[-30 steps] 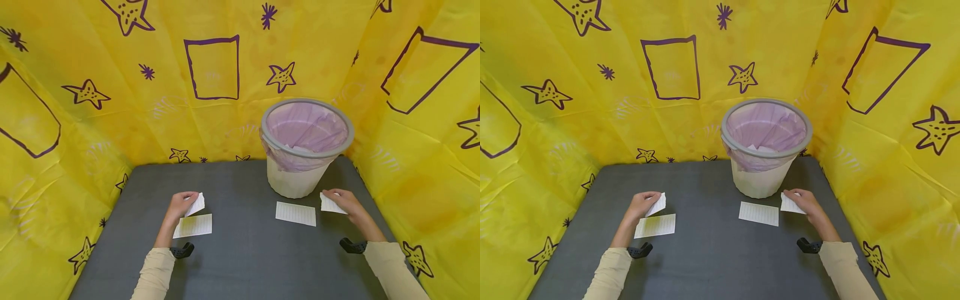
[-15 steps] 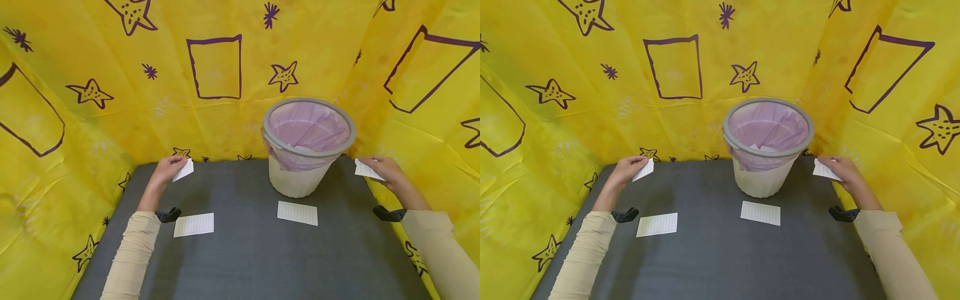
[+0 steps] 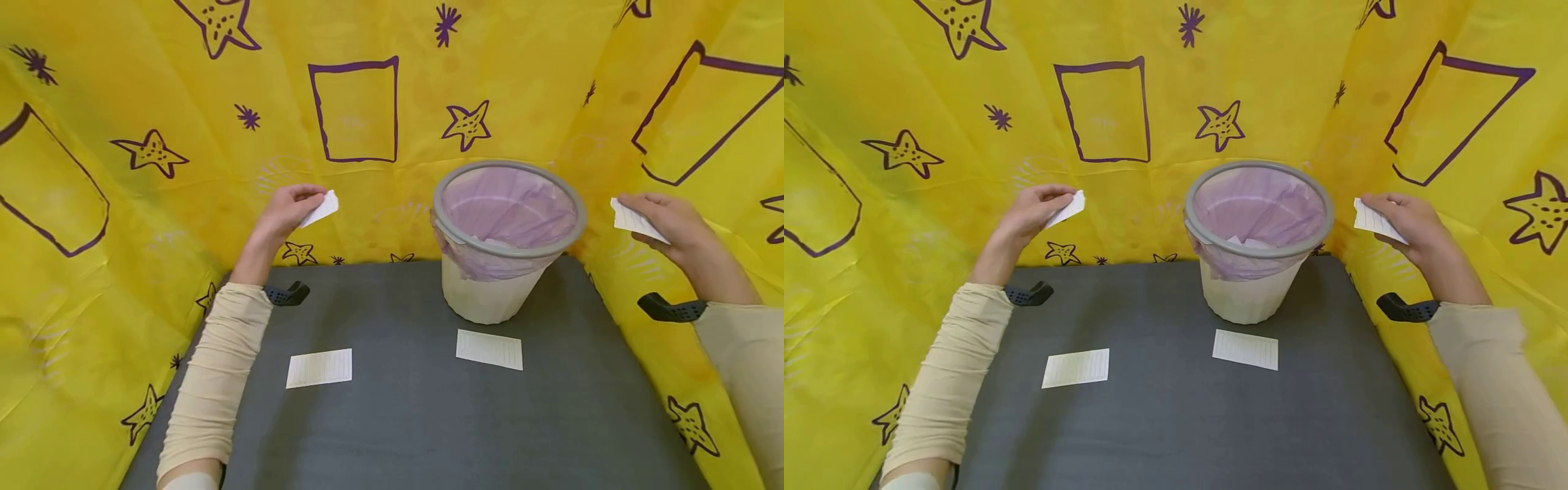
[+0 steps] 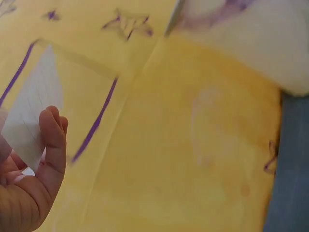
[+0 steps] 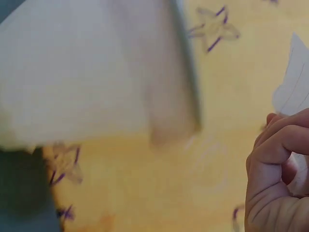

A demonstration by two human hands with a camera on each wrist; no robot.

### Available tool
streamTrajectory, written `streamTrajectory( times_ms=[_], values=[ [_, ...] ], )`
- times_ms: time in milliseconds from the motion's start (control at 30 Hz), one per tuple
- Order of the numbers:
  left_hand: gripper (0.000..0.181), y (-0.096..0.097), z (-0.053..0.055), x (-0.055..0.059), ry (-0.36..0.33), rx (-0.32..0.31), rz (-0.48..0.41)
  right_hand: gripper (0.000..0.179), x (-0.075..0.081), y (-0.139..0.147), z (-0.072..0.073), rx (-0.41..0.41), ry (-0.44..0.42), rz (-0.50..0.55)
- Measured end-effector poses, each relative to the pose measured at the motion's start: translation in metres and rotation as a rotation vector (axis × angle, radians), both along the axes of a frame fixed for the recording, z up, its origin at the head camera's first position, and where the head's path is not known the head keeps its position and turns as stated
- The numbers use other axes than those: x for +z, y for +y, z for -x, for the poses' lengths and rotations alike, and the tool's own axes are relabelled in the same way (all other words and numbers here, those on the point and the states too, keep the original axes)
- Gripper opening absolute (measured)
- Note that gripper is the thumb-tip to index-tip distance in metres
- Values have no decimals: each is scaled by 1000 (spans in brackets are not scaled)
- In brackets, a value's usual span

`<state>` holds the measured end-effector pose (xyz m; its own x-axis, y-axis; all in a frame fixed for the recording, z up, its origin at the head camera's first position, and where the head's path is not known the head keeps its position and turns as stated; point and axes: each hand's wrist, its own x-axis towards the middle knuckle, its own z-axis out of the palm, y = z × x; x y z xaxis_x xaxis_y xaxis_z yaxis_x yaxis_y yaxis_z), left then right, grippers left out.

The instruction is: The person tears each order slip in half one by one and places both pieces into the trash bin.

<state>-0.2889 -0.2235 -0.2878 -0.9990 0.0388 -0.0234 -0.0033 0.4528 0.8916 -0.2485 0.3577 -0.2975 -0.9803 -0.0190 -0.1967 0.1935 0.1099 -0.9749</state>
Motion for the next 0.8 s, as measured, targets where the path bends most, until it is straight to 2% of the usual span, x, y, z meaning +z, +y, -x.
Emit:
streamTrajectory(
  times_ms=[100, 167, 267, 400, 533, 600, 667, 733, 800],
  values=[
    [36, 45, 8, 7, 38, -95, 6, 17, 13, -18, 3, 12, 42, -4],
    [33, 72, 10, 12, 52, -168, -2, 17, 19, -37, 6, 31, 68, -55],
    [30, 98, 9, 15, 54, -250, -7, 18, 22, -64, 11, 63, 84, -152],
    [28, 120, 13, 12, 49, -295, -26, 20, 18, -82, 16, 96, 69, -199],
    [31, 159, 23, 13, 61, -347, -25, 18, 19, -94, 26, 113, 55, -232],
    [38, 181, 27, 14, 99, -391, 56, 30, 21, -103, 32, 124, 92, -318],
    [49, 201, 29, 14, 140, -408, 198, 49, 21, -112, 38, 135, 193, -443],
    [58, 216, 29, 12, 181, -409, 347, 62, 21, -120, 41, 137, 308, -587],
    [63, 225, 27, 10, 201, -387, 458, 65, 20, -127, 42, 143, 416, -688]
  ],
)
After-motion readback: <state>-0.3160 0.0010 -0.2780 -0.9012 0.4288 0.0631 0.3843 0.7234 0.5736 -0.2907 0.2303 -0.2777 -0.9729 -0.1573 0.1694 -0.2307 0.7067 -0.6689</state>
